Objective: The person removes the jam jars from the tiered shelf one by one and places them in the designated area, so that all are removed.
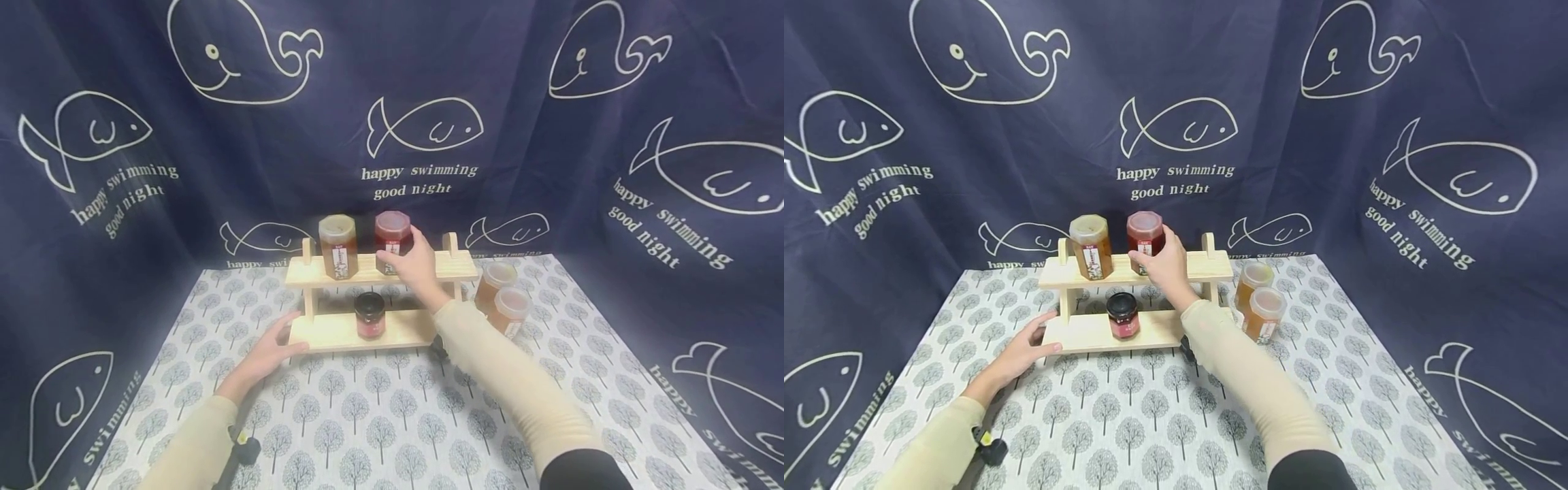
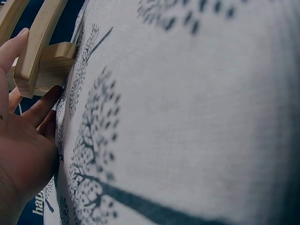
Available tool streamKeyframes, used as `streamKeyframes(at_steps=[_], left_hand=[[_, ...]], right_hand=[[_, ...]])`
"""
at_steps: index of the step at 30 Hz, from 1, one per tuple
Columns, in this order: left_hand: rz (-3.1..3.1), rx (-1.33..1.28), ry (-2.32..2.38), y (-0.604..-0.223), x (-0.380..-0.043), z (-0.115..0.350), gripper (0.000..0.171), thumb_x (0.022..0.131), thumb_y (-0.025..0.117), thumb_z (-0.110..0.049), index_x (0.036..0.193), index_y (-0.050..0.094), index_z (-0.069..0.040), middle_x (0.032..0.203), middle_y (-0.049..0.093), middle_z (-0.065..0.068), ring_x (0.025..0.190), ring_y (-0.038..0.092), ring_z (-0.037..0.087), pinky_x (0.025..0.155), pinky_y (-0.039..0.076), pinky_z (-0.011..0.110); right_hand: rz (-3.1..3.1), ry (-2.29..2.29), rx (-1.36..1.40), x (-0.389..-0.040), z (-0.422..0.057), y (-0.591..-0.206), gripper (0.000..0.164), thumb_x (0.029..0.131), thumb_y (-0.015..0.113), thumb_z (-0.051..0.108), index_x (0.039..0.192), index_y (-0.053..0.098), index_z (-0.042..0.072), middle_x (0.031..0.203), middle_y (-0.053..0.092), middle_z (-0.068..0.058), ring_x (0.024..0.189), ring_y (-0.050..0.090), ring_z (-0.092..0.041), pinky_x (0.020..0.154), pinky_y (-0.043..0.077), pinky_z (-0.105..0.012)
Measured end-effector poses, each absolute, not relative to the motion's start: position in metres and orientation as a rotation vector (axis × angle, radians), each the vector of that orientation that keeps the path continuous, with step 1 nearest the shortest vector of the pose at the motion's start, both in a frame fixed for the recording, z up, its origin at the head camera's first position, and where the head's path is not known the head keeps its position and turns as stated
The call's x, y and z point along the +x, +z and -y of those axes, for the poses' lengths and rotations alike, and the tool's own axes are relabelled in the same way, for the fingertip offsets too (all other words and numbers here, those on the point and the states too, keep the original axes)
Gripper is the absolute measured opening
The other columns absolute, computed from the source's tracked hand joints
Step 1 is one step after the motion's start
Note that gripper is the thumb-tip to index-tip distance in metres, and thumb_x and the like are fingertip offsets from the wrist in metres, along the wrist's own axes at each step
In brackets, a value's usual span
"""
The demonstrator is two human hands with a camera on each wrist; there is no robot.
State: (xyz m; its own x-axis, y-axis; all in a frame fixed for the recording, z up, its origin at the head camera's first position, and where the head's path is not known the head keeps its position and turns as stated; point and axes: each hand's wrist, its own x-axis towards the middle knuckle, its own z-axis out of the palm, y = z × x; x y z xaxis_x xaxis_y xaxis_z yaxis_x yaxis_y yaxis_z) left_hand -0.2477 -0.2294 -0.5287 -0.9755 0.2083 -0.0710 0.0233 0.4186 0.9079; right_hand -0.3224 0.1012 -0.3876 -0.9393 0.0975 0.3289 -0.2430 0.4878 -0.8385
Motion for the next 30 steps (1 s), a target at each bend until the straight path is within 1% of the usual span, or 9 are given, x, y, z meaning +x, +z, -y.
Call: streamKeyframes(at_steps=[8, 13, 18, 30], left_hand=[[-2.499, 0.216, 1.596, -0.530, -0.247, 0.230, 0.092, 0.085, 0.078, -0.046, 0.159, 0.030, -0.021, 0.165, 0.021, 0.016, 0.149, 0.019, 0.044, 0.115, 0.007, 0.073], [-2.508, 0.231, 1.600, -0.528, -0.248, 0.230, 0.092, 0.085, 0.078, -0.045, 0.159, 0.030, -0.019, 0.165, 0.020, 0.017, 0.149, 0.017, 0.044, 0.114, 0.007, 0.073], [-2.505, 0.252, 1.619, -0.529, -0.249, 0.230, 0.092, 0.085, 0.079, -0.041, 0.159, 0.030, -0.017, 0.165, 0.019, 0.018, 0.149, 0.016, 0.044, 0.114, 0.007, 0.074], [-2.497, 0.258, 1.625, -0.531, -0.249, 0.230, 0.090, 0.085, 0.079, -0.041, 0.158, 0.031, -0.019, 0.165, 0.019, 0.016, 0.149, 0.016, 0.044, 0.113, 0.006, 0.075]], right_hand=[[2.330, 1.411, 0.033, -0.323, -0.086, -0.392, 0.096, 0.074, 0.090, 0.033, 0.149, 0.039, 0.000, 0.142, 0.051, -0.020, 0.133, 0.048, -0.035, 0.115, 0.037, -0.044], [2.306, 1.383, 0.002, -0.328, -0.084, -0.396, 0.094, 0.073, 0.090, 0.032, 0.147, 0.041, 0.001, 0.138, 0.053, -0.018, 0.131, 0.051, -0.033, 0.113, 0.040, -0.042], [2.281, 1.380, 0.016, -0.328, -0.084, -0.395, 0.090, 0.072, 0.089, 0.031, 0.144, 0.045, 0.002, 0.134, 0.056, -0.016, 0.127, 0.054, -0.032, 0.110, 0.043, -0.042], [2.268, 1.362, 0.016, -0.332, -0.090, -0.398, 0.085, 0.070, 0.091, 0.036, 0.139, 0.052, 0.005, 0.125, 0.066, -0.012, 0.116, 0.061, -0.028, 0.100, 0.049, -0.041]])
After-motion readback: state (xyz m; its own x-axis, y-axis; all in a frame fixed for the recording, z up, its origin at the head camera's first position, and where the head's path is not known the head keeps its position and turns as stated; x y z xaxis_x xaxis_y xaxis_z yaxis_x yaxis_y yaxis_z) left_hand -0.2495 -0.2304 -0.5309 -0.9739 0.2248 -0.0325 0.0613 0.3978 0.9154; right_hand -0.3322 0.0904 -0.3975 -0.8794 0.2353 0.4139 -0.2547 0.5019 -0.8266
